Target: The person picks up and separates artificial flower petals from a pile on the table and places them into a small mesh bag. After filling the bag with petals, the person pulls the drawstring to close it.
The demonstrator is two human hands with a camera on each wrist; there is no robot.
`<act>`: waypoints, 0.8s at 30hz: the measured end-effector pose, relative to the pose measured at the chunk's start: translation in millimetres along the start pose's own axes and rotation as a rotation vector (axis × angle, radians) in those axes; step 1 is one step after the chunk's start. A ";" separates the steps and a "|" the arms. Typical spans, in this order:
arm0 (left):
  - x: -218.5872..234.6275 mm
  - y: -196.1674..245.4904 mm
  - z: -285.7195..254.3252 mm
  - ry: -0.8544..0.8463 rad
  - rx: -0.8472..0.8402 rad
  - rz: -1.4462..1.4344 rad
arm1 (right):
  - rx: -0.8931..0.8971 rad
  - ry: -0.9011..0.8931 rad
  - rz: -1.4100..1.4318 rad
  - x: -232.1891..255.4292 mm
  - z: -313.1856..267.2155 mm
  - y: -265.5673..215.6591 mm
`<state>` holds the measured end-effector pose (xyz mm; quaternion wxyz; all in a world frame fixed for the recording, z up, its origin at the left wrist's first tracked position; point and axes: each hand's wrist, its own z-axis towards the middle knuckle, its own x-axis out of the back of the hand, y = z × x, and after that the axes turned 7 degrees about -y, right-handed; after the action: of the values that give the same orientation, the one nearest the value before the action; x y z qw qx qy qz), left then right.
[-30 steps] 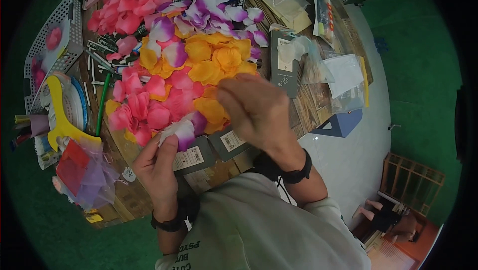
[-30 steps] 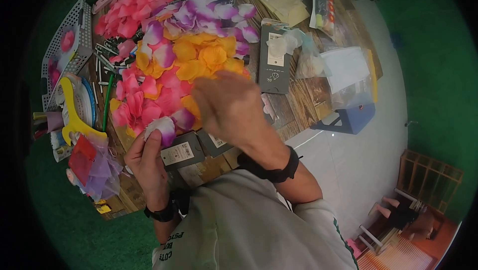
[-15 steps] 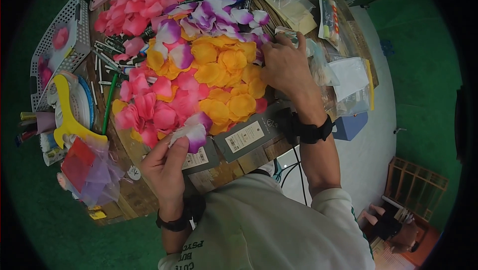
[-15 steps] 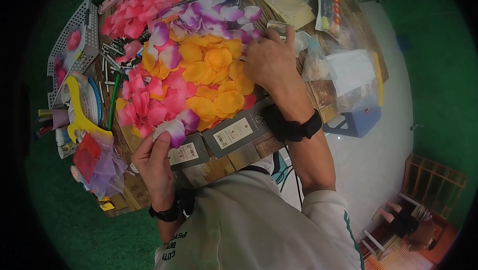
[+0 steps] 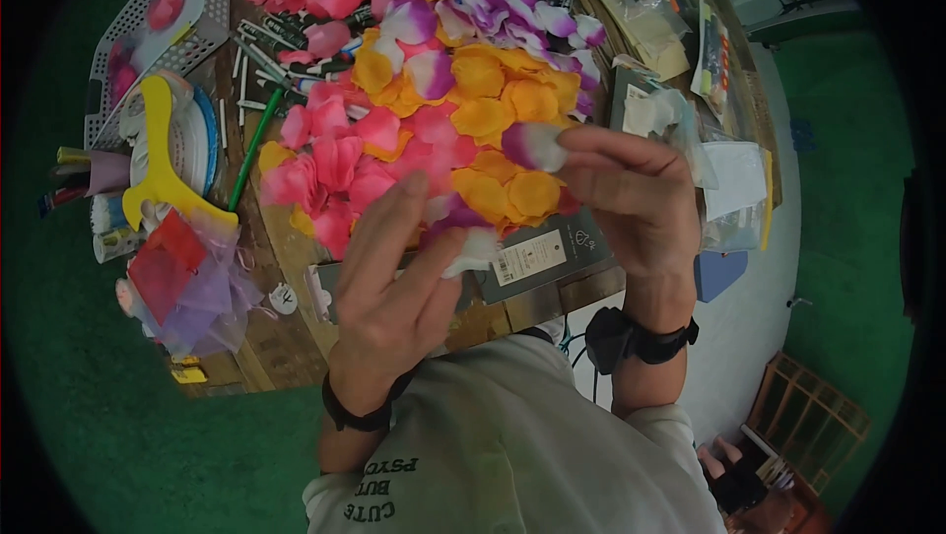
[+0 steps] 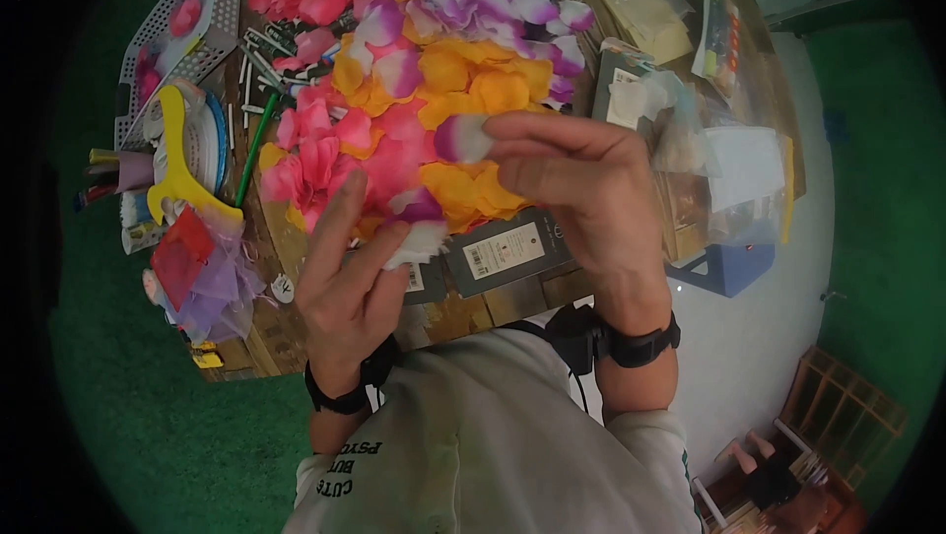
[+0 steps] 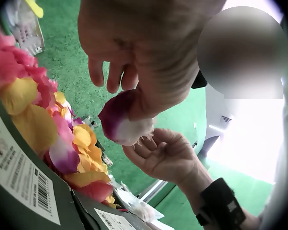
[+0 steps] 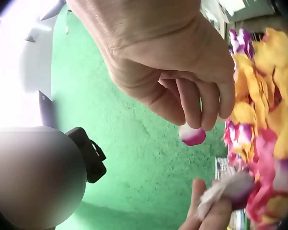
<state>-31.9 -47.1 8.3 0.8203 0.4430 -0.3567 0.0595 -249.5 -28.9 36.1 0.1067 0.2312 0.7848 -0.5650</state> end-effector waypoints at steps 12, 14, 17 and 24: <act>0.1 1.7 -8.1 0.067 0.018 -0.204 | -0.040 -0.178 -0.332 -37.0 -14.1 17.0; 6.6 2.6 -9.2 -0.009 0.195 -0.399 | 0.365 -0.107 -0.652 -34.9 -7.4 27.8; 9.9 -1.7 -12.5 -0.054 0.245 -0.582 | 0.309 -0.253 -0.602 -33.4 -2.0 31.6; 5.7 0.3 -15.4 -0.043 0.411 -0.921 | -0.021 -0.306 -0.461 -38.8 -5.1 27.8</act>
<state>-19.6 -36.2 6.7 0.6498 0.7078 -0.1219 -0.2489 -201.8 -26.4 31.3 0.0949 -0.0428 0.7973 -0.5946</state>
